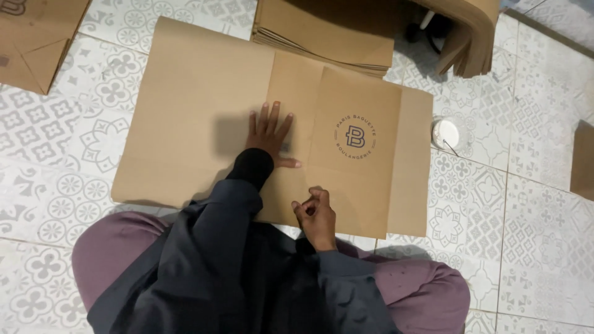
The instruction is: The person sits on the floor and assembles flat paper bags by folding the side flaps inward. They use a small stick to apply a white adhesive line along the center fold to secure the bag's shape. The person then presses the glued seam flat and stacks the finished bag on a pile.
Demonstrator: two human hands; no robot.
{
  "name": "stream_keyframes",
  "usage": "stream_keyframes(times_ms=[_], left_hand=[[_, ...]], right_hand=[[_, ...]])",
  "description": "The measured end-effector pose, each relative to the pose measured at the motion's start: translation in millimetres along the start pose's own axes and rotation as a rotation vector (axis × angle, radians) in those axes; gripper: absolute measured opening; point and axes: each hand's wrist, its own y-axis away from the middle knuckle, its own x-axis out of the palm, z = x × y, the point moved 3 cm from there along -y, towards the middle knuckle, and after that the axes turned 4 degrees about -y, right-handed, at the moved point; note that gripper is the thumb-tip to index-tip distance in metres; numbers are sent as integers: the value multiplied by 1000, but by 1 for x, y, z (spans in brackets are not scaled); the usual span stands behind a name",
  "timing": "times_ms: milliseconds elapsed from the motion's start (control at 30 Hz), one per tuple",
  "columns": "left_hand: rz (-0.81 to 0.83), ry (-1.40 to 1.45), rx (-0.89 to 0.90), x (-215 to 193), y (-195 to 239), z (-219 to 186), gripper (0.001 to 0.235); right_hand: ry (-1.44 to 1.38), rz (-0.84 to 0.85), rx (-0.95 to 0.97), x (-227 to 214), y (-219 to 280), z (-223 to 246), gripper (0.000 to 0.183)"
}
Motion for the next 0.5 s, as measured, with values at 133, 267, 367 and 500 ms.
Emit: stream_keyframes(times_ms=[133, 267, 367, 500], left_hand=[[12, 19, -2, 2, -5, 0, 139], [31, 32, 0, 3, -3, -1, 138], [16, 36, 4, 0, -6, 0, 138], [23, 38, 4, 2, -4, -1, 139]], right_hand=[[-20, 10, 44, 0, 9, -1, 53], [-32, 18, 35, 2, 11, -7, 54], [-40, 23, 31, 2, 5, -7, 55], [-45, 40, 24, 3, 7, -7, 56]])
